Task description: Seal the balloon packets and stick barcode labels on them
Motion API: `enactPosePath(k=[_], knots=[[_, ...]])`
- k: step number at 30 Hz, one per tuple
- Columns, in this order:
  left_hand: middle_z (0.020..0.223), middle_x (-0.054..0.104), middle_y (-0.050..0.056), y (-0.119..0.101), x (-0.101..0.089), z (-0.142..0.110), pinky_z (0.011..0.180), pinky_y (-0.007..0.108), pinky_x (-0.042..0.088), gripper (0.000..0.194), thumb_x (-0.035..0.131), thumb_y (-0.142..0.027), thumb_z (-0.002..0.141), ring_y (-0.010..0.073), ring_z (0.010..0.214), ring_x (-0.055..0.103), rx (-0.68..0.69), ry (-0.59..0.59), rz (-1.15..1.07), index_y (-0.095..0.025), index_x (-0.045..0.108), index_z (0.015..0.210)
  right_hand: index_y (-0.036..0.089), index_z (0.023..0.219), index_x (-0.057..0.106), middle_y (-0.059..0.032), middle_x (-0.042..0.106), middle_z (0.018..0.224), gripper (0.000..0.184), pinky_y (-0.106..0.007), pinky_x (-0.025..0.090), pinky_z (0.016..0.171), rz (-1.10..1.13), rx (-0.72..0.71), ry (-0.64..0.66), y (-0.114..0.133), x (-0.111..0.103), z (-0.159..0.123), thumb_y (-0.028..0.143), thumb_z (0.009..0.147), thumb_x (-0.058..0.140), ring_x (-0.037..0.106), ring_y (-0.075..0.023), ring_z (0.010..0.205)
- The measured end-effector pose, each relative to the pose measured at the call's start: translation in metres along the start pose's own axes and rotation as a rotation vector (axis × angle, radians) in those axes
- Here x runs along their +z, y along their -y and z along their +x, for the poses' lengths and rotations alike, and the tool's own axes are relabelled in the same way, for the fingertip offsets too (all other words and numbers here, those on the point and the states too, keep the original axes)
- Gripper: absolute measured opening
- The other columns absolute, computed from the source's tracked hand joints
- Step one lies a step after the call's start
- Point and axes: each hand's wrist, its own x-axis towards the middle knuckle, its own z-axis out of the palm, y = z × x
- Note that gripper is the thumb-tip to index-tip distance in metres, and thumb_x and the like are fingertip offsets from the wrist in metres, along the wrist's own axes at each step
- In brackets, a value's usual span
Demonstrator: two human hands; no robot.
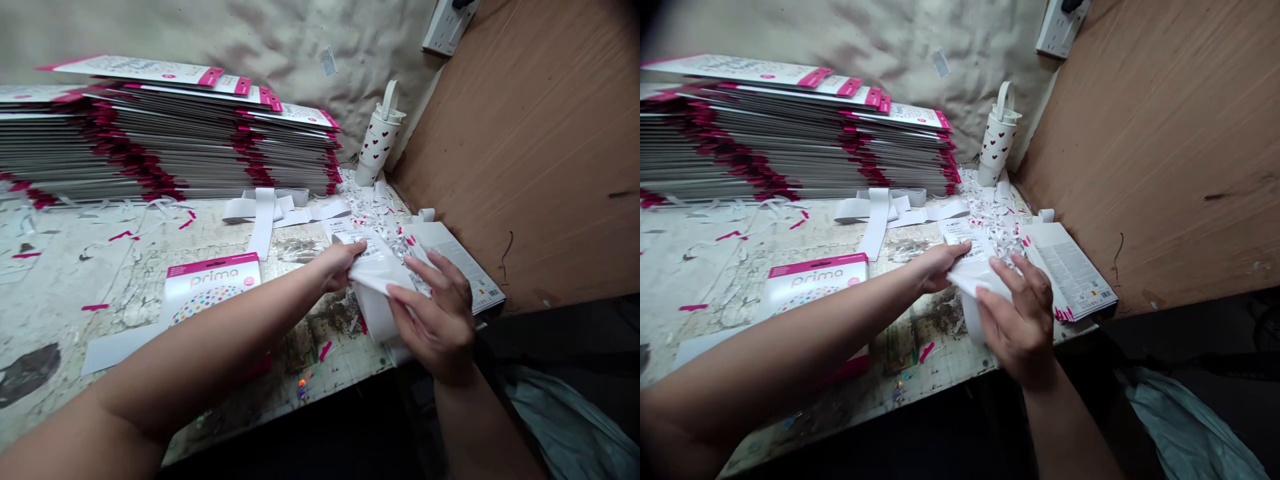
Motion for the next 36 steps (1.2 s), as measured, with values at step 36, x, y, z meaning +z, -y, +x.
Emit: enactPosePath(k=[36], knots=[[0.055,0.048,-0.003,-0.025,-0.224,-0.212,0.048,0.021,0.032,0.021,0.063,-0.034,0.065,0.0092,0.049,0.042,0.046,-0.289,0.679,-0.016,0.053,0.063,0.025,0.145,0.005,0.0047,0.056,0.06,0.083,-0.028,0.042,0.052,0.23,0.479,0.484,0.095,0.121,0.032,0.019,0.076,0.052,0.05,-0.0138,0.049]])
